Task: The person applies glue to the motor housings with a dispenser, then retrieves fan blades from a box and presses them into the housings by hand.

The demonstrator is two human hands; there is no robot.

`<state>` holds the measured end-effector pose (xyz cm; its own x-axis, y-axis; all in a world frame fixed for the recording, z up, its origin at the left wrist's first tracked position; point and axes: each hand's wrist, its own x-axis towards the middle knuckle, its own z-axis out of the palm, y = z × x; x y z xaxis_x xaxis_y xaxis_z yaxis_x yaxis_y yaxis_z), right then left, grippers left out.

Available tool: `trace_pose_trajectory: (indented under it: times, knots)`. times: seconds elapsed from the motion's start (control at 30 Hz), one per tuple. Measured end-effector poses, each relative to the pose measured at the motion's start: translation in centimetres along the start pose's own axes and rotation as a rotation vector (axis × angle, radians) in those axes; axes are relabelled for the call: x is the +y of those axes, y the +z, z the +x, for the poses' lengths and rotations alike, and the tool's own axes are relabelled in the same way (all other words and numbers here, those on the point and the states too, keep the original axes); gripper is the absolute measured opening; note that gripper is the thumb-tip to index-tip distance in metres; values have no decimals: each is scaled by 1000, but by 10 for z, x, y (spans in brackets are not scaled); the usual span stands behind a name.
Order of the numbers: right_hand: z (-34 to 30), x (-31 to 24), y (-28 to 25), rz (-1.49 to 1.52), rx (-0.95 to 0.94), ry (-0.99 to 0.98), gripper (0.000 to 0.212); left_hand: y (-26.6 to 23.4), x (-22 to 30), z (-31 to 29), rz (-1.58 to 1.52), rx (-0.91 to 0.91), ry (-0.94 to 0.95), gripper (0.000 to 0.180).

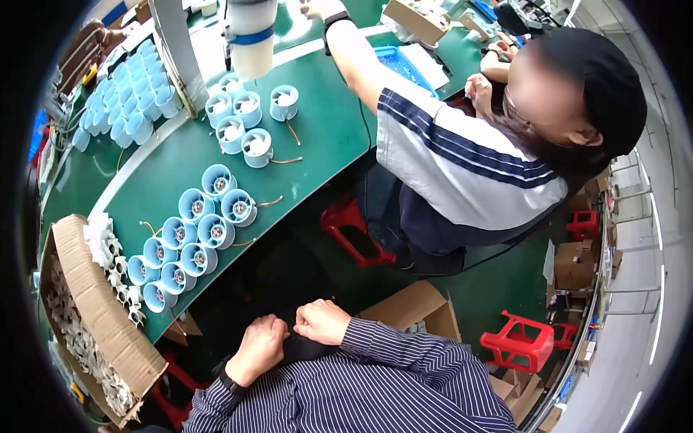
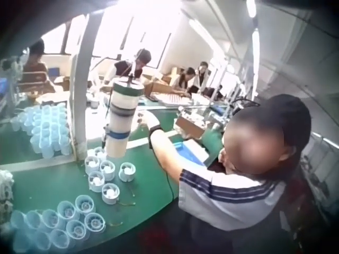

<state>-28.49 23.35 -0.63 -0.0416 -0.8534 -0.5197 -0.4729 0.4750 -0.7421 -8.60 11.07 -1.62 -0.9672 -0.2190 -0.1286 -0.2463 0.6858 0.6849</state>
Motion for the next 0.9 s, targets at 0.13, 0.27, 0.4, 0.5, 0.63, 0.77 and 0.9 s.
trace_pose_trajectory:
  times: [0.13,0.27,0.4,0.5,0.63,0.77,0.9]
  knots:
    - [-13,-14,10,-385,-37,80,35,-5,10,-12,-12,-10,18,16]
    - [-14,5,-7,-203,12,53,31,1,2,-2,-62,20,39,16]
    - [-6,-6,-8,-13,90,-152,20,2,-1,6,-82,22,-14,15]
    - [5,4,2,327,58,-31,18,5,-10,8,-103,82,31,15]
    - [0,5,-11,902,-133,287,17,3,-13,1,-140,14,-10,15]
    - [-16,20,-19,1031,-209,423,16,5,-7,-6,-95,-13,44,14]
    - [-37,52,-16,1016,-180,463,18,2,-14,-6,-24,-83,78,14]
